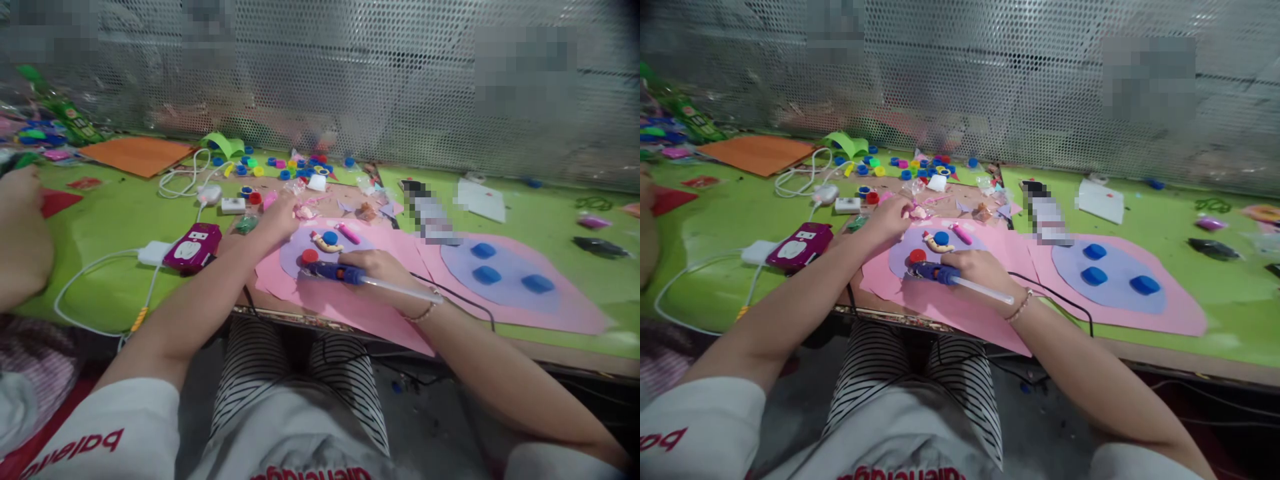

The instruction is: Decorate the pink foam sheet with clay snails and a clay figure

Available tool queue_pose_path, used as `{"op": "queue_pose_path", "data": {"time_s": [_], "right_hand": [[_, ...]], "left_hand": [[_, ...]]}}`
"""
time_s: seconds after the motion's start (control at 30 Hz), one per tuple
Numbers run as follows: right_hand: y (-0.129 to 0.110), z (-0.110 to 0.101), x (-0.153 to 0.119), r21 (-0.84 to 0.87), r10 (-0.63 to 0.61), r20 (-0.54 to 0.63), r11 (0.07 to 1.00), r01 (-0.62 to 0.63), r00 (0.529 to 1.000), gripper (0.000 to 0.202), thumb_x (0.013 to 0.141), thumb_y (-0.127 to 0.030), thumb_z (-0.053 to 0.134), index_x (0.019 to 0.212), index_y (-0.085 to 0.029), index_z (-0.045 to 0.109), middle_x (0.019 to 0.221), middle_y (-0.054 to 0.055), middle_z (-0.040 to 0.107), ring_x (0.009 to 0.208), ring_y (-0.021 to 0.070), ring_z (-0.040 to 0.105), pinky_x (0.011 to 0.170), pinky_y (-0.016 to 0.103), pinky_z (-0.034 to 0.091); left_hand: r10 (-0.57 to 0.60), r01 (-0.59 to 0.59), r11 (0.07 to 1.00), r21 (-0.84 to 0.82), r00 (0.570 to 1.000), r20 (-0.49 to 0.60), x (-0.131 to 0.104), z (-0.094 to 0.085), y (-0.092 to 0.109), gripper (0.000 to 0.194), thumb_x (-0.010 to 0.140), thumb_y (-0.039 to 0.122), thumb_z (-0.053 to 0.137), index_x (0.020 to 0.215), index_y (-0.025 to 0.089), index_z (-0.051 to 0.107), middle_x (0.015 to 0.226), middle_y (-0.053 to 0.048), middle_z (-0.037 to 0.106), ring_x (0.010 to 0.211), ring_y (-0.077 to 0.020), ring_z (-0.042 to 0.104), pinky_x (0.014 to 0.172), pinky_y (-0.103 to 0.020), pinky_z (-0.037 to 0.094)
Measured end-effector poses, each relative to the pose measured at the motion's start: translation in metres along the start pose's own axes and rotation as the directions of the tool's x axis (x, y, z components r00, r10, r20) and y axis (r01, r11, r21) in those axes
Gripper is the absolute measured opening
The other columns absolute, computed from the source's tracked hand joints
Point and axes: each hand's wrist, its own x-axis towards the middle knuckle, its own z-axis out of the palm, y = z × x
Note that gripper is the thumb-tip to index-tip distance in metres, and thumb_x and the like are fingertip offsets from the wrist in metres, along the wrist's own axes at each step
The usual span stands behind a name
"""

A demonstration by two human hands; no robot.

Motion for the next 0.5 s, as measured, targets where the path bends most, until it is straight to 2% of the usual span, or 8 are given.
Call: {"op": "queue_pose_path", "data": {"time_s": [0.23,0.4,0.5], "right_hand": [[0.0004,0.0003,0.0002,0.006,0.007,0.0,1.0,-0.007,1.0,0.01,0.073,-0.018,0.049,0.076,-0.018,0.059,0.067,0.001,0.06,0.056,0.0114,0.05,0.053,0.024,0.029],[-0.0003,-0.0019,0.0004,0.015,0.016,0.018,1.0,-0.016,1.0,0.009,0.074,-0.019,0.049,0.075,-0.018,0.058,0.068,0.002,0.06,0.056,0.0114,0.05,0.053,0.024,0.029],[-0.0006,-0.0029,0.0003,0.018,0.016,0.023,1.0,-0.016,1.0,0.009,0.073,-0.019,0.049,0.075,-0.018,0.058,0.068,0.002,0.06,0.057,0.0117,0.05,0.053,0.024,0.03]], "left_hand": [[-0.007,0.006,0.998,-0.059,1.0,-0.024,0.0007,-0.0063,0.0089,0.011,0.068,0.019,0.052,0.077,0.015,0.057,0.085,-0.008,0.057,0.08,-0.0196,0.052,0.077,-0.034,0.043],[0.036,-0.039,0.998,-0.058,0.998,-0.059,0.0032,-0.0031,0.0102,0.022,0.07,0.01,0.046,0.087,0.015,0.059,0.097,-0.01,0.055,0.1,-0.0212,0.049,0.09,-0.034,0.039],[0.037,-0.041,0.998,-0.042,0.995,-0.091,0.0051,0.0003,0.0084,0.028,0.071,0.008,0.044,0.096,0.015,0.057,0.105,-0.011,0.052,0.105,-0.022,0.047,0.094,-0.035,0.037]]}}
